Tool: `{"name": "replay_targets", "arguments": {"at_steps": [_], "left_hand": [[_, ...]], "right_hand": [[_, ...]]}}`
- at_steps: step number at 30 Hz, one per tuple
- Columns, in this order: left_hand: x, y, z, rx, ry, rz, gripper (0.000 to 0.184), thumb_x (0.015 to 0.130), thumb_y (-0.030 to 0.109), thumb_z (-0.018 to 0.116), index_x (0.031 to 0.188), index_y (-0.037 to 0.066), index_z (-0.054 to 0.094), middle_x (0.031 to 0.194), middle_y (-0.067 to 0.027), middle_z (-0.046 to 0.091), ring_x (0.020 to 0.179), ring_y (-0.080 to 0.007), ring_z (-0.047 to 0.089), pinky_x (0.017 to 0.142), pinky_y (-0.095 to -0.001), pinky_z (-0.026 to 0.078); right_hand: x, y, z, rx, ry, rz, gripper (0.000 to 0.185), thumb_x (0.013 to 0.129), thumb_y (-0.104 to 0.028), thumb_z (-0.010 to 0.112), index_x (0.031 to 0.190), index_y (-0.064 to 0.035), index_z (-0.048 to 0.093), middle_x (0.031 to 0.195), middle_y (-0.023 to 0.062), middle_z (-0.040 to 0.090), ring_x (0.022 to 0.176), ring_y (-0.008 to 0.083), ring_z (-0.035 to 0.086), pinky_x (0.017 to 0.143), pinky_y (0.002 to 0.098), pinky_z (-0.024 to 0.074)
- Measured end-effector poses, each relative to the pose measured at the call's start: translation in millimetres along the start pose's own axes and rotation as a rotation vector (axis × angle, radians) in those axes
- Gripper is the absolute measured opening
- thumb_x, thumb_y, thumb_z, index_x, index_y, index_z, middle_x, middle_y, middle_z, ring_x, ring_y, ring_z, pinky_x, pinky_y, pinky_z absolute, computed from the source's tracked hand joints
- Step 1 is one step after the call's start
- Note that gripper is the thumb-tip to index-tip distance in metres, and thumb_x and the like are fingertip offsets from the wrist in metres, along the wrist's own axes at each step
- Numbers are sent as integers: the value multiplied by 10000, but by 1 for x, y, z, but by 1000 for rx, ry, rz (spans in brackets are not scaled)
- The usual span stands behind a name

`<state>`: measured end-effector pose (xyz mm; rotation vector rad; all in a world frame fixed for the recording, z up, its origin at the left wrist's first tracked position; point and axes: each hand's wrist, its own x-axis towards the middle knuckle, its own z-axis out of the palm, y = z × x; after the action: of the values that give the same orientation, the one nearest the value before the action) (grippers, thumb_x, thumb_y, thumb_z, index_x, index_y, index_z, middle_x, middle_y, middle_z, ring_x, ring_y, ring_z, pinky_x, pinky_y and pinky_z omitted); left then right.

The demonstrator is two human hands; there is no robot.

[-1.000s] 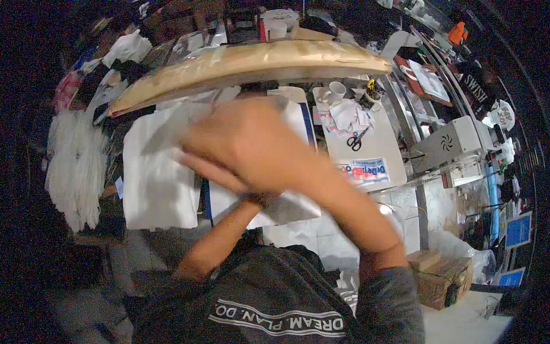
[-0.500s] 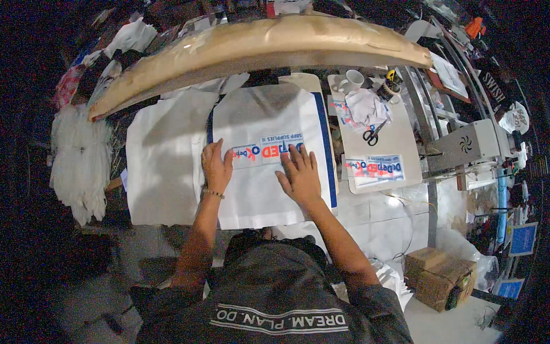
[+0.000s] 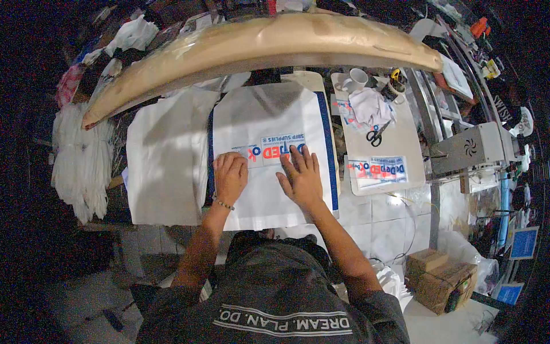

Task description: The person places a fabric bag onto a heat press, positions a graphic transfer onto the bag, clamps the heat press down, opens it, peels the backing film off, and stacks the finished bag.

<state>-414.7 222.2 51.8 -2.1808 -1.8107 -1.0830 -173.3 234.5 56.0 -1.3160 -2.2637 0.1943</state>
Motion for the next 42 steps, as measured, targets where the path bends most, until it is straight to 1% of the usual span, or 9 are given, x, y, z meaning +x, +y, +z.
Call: {"name": "replay_targets", "arguments": {"at_steps": [13, 15, 17, 19, 25, 27, 32, 36, 42], "left_hand": [[12, 6, -2, -352, -253, 122, 53, 799, 42, 687, 845, 47, 661, 876, -128, 646, 789, -347, 630, 735, -457, 504], [22, 16, -5, -406, 114, -315, 49, 795, 25, 685, 838, 37, 666, 839, -128, 645, 750, -345, 638, 696, -448, 519], [19, 16, -6, -360, 72, -209, 74, 802, 2, 677, 867, 36, 683, 835, -130, 651, 761, -346, 651, 700, -438, 538], [16, 12, -9, -467, -570, 186, 122, 808, -23, 665, 911, 36, 691, 857, -133, 658, 755, -337, 659, 721, -414, 550], [26, 36, -11, -396, 19, -372, 77, 823, -10, 679, 865, 36, 724, 877, -110, 676, 795, -311, 688, 741, -405, 556], [18, 33, -12, -504, -585, 285, 57, 837, -26, 683, 857, 26, 697, 869, -117, 672, 752, -310, 665, 714, -405, 541], [27, 34, -3, -486, -28, -173, 49, 845, -2, 666, 861, 34, 696, 849, -136, 656, 756, -337, 651, 733, -434, 543], [8, 49, -10, -618, -677, 281, 40, 855, 41, 706, 891, 28, 693, 880, -128, 686, 796, -292, 683, 781, -387, 549], [13, 52, -2, -527, -243, -65, 79, 849, 38, 679, 920, 38, 713, 902, -134, 693, 864, -354, 682, 801, -424, 551]], "right_hand": [[-2, 2, 0, 19, 21, -9, 496, 963, -380, 642, 1390, -128, 622, 1527, 199, 476, 1450, 480, 356, 1189, 631, 260], [0, 3, 1, 16, 23, 2, 496, 963, -380, 642, 1390, -129, 622, 1526, 201, 476, 1447, 482, 359, 1190, 631, 260], [-2, 3, 2, 28, 35, 2, 494, 960, -381, 646, 1382, -126, 627, 1521, 204, 479, 1438, 484, 365, 1190, 630, 260], [-3, 3, 2, 27, 48, -13, 490, 957, -382, 652, 1373, -124, 635, 1514, 204, 484, 1428, 484, 372, 1185, 630, 267], [-7, 3, 3, 25, 44, 8, 478, 947, -376, 666, 1358, -134, 645, 1516, 174, 491, 1438, 464, 370, 1185, 612, 274], [-3, 4, 3, 14, 40, -2, 478, 944, -376, 669, 1354, -132, 647, 1513, 175, 494, 1437, 464, 371, 1182, 616, 278], [-4, 3, 1, 32, 51, 11, 491, 943, -374, 667, 1357, -113, 639, 1517, 189, 486, 1432, 477, 372, 1181, 621, 283], [-3, 8, -1, -27, -18, -31, 525, 935, -353, 667, 1363, -56, 611, 1519, 215, 470, 1425, 485, 377, 1177, 620, 292], [-7, 10, 4, 333, 288, 89, 472, 906, -149, 641, 1348, -13, 544, 1429, 261, 504, 1392, 472, 418, 1170, 550, 327]]}}
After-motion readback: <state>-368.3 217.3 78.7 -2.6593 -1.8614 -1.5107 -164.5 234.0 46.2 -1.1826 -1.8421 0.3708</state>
